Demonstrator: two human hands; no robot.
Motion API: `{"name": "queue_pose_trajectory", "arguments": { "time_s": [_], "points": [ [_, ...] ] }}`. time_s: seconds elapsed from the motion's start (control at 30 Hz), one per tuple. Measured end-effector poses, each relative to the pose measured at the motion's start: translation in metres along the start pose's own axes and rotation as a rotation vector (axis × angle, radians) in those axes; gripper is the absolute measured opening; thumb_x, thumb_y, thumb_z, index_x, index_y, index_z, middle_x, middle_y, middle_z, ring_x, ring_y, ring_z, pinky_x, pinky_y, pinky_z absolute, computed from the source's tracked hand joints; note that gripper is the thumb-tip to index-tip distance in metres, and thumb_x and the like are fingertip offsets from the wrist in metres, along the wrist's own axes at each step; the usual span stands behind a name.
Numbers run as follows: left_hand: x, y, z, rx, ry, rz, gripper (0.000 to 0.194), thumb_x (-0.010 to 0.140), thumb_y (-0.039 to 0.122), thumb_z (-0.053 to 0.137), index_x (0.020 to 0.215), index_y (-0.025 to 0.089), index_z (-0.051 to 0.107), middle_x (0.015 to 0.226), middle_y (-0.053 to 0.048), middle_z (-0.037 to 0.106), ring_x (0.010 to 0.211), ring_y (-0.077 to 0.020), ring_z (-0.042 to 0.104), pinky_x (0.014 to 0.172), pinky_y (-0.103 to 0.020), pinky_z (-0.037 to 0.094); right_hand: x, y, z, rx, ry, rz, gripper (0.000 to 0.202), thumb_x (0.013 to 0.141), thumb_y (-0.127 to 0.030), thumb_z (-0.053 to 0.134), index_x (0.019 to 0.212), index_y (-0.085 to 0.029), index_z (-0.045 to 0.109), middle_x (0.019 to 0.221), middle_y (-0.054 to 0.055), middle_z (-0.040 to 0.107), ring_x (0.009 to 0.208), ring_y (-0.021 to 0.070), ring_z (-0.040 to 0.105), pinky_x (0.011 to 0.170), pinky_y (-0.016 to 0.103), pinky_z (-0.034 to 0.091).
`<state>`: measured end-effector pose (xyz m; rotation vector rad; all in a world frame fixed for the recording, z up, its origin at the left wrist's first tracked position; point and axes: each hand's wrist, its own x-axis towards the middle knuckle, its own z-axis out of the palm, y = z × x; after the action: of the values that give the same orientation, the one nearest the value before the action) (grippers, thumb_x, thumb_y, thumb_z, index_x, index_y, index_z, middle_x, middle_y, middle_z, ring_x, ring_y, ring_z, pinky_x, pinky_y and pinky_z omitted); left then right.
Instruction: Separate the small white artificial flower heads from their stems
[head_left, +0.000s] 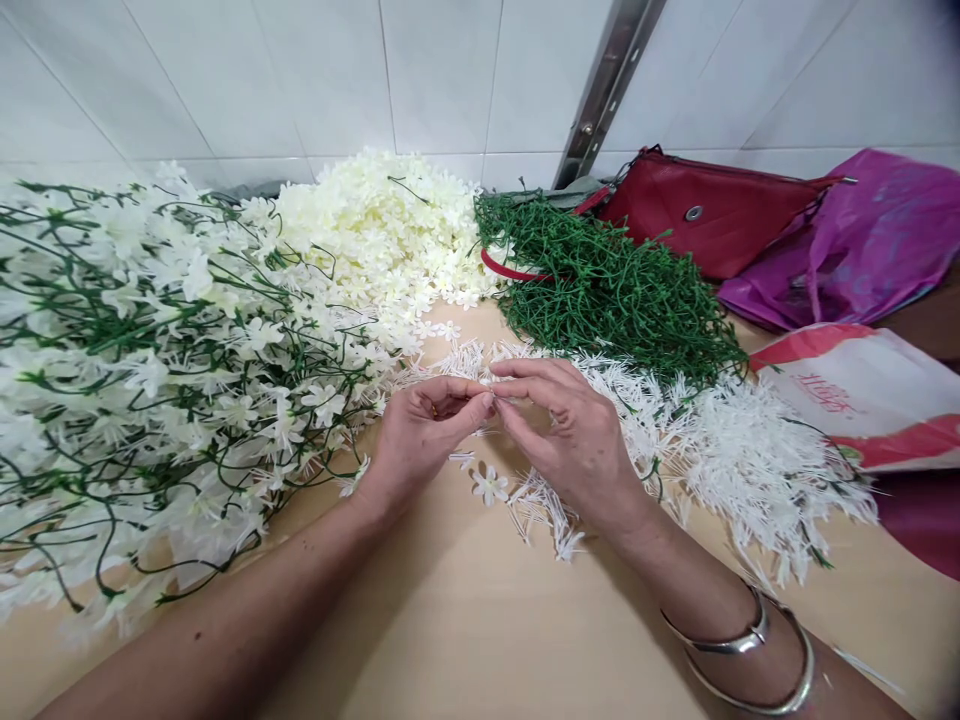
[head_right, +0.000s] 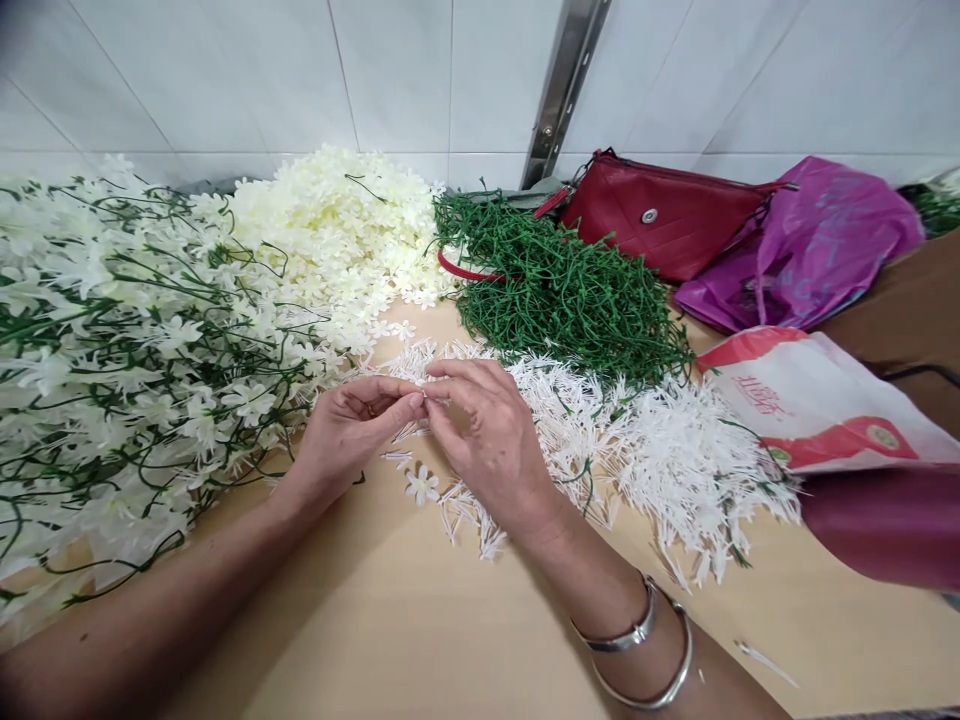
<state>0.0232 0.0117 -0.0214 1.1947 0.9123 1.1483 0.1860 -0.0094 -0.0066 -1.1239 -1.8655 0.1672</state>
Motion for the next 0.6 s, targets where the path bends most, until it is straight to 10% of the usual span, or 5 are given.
{"name": "queue_pose_trajectory", "arguments": {
  "time_s": [0.3,0.6],
  "points": [
    [-0.0007,0.0013,0.0000,-0.002,0.011,-0.011,0.013,0.077,0.026,0.079,0.079,0.013,0.077,0.072,-0.002,0.076,0.065,-0.0100,0.065,0.064,-0.019,0.050,-0.0005,0.0002,0.0008,-0.077,-0.011,-0.127,0.016,0.091,-0.009,0.062,0.099,-0.016,0.073,0.112,0.014,0.078,0.104,0.0273,0.071,0.093,0.048,0.055],
    [0.0006,-0.0028,-0.0011,0.023,-0.033,0.017,0.011,0.078,0.023,0.077,0.078,0.013,0.072,0.070,0.000,0.071,0.063,-0.0079,0.060,0.061,-0.018,0.046,0.0003,-0.0034,0.0004,0.146,-0.026,0.146,0.011,0.087,-0.014,0.068,0.089,-0.020,0.077,0.105,0.009,0.079,0.098,0.0215,0.073,0.091,0.041,0.057]
  ]
}}
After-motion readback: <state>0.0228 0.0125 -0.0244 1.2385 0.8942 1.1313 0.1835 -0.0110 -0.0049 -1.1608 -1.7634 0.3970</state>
